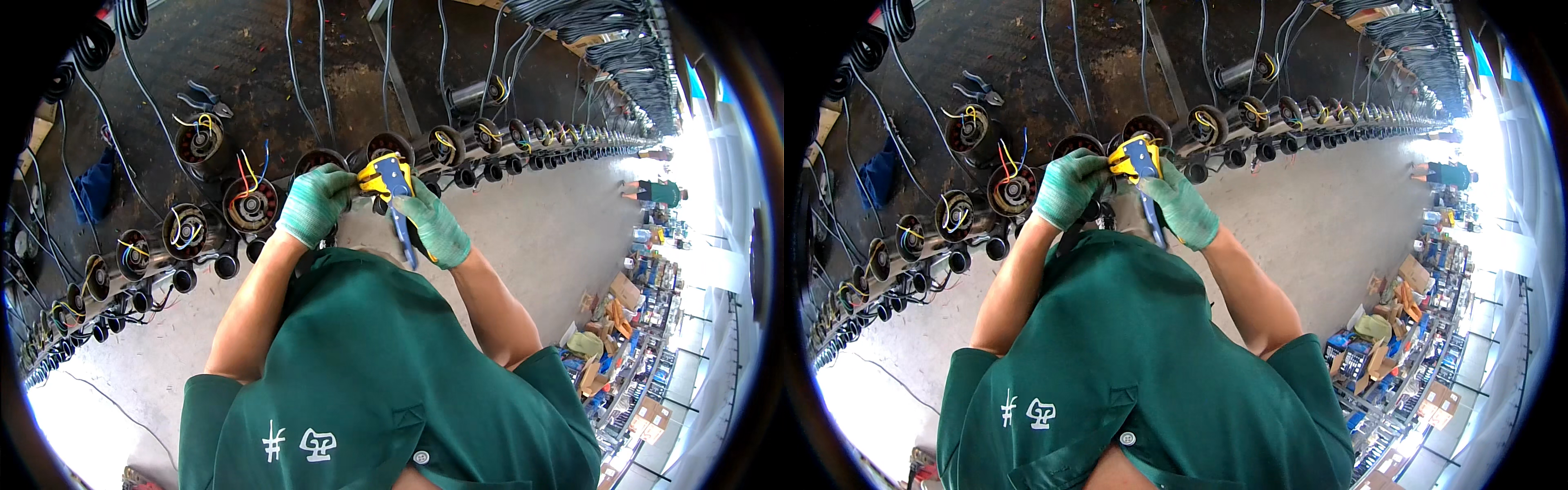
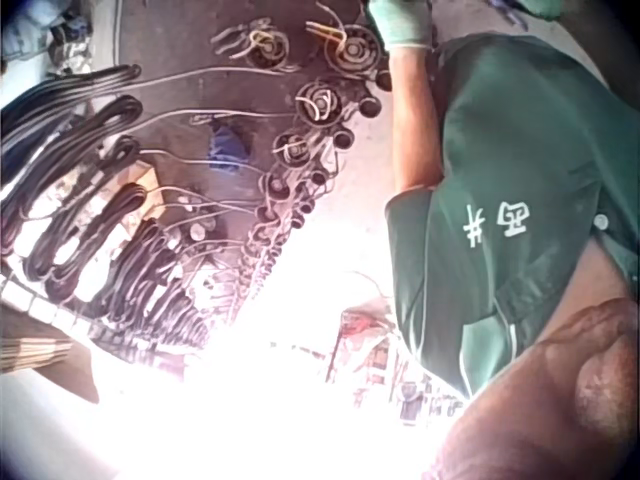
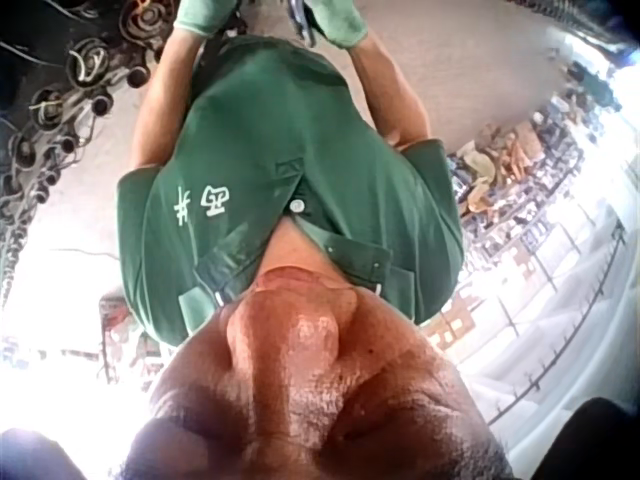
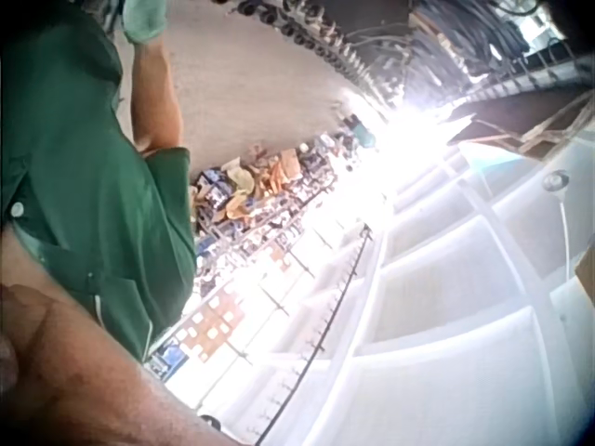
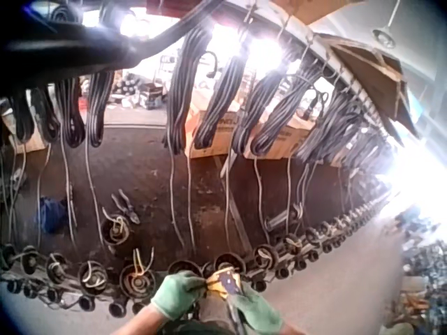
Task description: The person uses a yellow and blue crimping tool to secure electrical wires into the terminals of cylindrical metal components arranged in a row on a workbench. The person systematically moves from one component to the next, stripping and crimping wires throughout the clip.
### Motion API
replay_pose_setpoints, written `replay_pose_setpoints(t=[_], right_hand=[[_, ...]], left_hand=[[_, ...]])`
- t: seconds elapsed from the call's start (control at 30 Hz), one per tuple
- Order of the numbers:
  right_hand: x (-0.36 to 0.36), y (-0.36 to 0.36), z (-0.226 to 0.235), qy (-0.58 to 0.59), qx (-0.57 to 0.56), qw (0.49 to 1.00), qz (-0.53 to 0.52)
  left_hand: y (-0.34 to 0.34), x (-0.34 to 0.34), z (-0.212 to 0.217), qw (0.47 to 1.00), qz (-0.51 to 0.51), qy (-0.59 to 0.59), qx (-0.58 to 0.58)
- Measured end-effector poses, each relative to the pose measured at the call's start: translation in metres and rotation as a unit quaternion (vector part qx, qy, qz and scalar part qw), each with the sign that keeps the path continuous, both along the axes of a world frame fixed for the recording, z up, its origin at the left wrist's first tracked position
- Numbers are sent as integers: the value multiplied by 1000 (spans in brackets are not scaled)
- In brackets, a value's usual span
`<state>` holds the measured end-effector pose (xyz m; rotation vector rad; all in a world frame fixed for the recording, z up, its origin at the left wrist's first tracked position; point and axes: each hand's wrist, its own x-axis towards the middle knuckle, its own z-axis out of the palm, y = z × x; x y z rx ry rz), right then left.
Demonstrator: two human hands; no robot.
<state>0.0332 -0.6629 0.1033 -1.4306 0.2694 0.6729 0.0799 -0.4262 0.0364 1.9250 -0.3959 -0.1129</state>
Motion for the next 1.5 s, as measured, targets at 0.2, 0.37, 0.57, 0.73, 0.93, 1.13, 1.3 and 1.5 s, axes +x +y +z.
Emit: replay_pose_setpoints(t=[0.2, 0.37, 0.57, 0.73, 0.93, 1.13, 1.3, 1.5], right_hand=[[-22, 1, 7, 21, 139, 988, -62], [-34, 1, 14, 3, 103, 990, -93], [-51, -30, 13, -47, 91, 979, -176], [-43, -50, 10, -70, 79, 972, -209], [-14, -72, 1, -80, 79, 978, -174], [10, -111, 3, -58, 95, 988, -103], [28, -136, -16, -24, 110, 990, -79], [43, -144, -23, -16, 114, 993, -38]], left_hand=[[5, -1, -4, 1000, -5, 1, -13], [4, -2, -5, 999, -11, -36, -8], [0, -5, 14, 997, -25, -41, -60], [-31, 18, 34, 979, 15, -168, 119], [-89, 59, 26, 921, -83, -89, 370], [-103, 76, 47, 906, -139, 55, 396], [-102, 55, 32, 946, -46, 113, 301], [-97, 55, 37, 967, -77, 190, 152]])
